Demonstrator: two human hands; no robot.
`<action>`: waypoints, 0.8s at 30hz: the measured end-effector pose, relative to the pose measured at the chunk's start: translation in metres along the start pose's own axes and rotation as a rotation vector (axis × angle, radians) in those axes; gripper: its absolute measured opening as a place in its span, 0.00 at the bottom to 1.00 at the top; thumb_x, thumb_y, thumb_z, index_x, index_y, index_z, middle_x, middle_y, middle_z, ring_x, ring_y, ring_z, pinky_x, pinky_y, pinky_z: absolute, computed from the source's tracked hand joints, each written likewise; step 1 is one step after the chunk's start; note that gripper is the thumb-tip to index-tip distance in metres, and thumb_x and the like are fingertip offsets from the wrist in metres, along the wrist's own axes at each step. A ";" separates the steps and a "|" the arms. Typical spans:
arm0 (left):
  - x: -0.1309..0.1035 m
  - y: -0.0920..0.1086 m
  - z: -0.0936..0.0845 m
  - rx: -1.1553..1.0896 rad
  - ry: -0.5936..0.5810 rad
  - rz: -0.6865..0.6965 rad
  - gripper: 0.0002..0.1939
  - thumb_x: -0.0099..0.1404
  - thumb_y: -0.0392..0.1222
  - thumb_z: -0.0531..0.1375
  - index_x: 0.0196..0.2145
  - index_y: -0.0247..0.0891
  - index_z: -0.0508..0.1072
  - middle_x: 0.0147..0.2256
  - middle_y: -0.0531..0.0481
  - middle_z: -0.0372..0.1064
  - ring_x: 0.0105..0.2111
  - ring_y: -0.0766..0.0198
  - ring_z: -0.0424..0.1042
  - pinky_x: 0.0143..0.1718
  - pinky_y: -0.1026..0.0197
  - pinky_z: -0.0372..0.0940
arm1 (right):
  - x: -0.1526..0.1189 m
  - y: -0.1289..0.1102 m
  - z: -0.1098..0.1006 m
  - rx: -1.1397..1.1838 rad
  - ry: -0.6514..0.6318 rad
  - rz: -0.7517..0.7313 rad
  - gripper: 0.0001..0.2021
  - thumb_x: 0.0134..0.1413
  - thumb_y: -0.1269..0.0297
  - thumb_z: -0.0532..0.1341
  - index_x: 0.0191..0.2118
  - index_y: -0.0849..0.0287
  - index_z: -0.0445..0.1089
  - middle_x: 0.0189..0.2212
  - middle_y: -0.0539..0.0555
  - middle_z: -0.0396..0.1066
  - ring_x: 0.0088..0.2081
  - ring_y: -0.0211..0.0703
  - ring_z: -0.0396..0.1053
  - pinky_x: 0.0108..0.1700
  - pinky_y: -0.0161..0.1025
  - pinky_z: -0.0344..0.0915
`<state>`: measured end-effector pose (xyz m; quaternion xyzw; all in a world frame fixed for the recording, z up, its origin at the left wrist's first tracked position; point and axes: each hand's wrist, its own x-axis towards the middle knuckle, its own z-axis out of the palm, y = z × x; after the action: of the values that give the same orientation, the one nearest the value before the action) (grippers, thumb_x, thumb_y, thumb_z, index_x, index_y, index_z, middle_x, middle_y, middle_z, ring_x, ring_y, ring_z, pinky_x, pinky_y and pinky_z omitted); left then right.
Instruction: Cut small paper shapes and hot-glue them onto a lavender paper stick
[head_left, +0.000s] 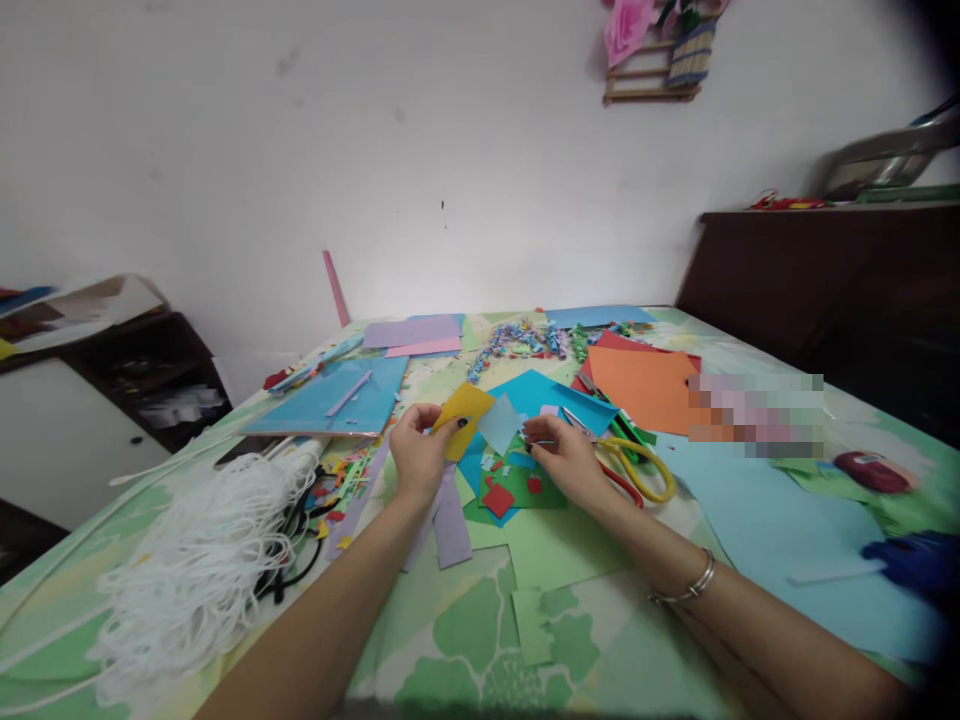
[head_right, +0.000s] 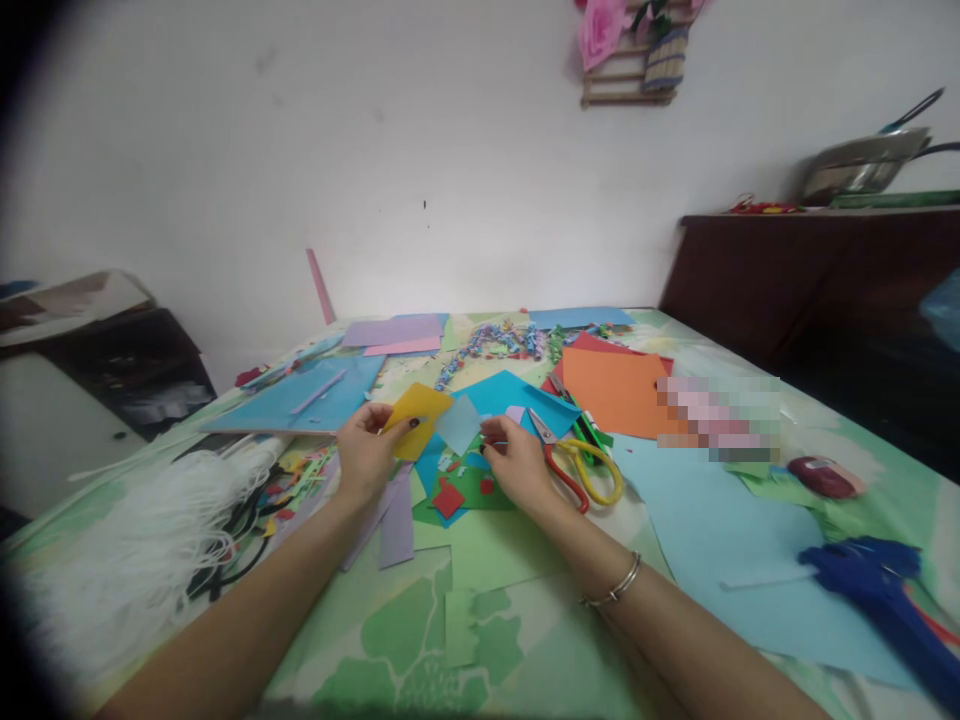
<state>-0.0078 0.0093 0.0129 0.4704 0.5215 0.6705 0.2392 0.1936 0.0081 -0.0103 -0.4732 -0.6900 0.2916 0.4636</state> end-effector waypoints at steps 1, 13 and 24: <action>0.000 0.000 -0.001 0.007 0.003 -0.002 0.13 0.43 0.41 0.67 0.26 0.36 0.68 0.24 0.54 0.65 0.26 0.67 0.66 0.28 0.65 0.62 | -0.001 -0.002 0.000 0.001 -0.010 -0.016 0.13 0.47 0.77 0.56 0.40 0.59 0.69 0.38 0.55 0.74 0.39 0.40 0.73 0.44 0.41 0.69; -0.017 0.028 0.008 -0.426 -0.064 -0.069 0.15 0.50 0.47 0.65 0.30 0.38 0.65 0.31 0.52 0.68 0.31 0.66 0.69 0.35 0.64 0.66 | -0.014 -0.031 -0.005 0.158 -0.130 -0.225 0.25 0.50 0.76 0.55 0.54 0.50 0.66 0.53 0.54 0.67 0.51 0.44 0.67 0.51 0.45 0.66; -0.049 0.027 0.024 -0.507 -0.145 -0.397 0.14 0.48 0.42 0.64 0.31 0.36 0.65 0.31 0.52 0.69 0.29 0.67 0.70 0.32 0.64 0.65 | -0.019 -0.045 -0.007 0.113 -0.090 -0.283 0.09 0.47 0.72 0.59 0.30 0.55 0.76 0.31 0.53 0.75 0.35 0.42 0.72 0.38 0.39 0.68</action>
<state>0.0396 -0.0286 0.0191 0.3314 0.4010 0.6840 0.5113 0.1855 -0.0269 0.0233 -0.3309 -0.7522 0.2829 0.4947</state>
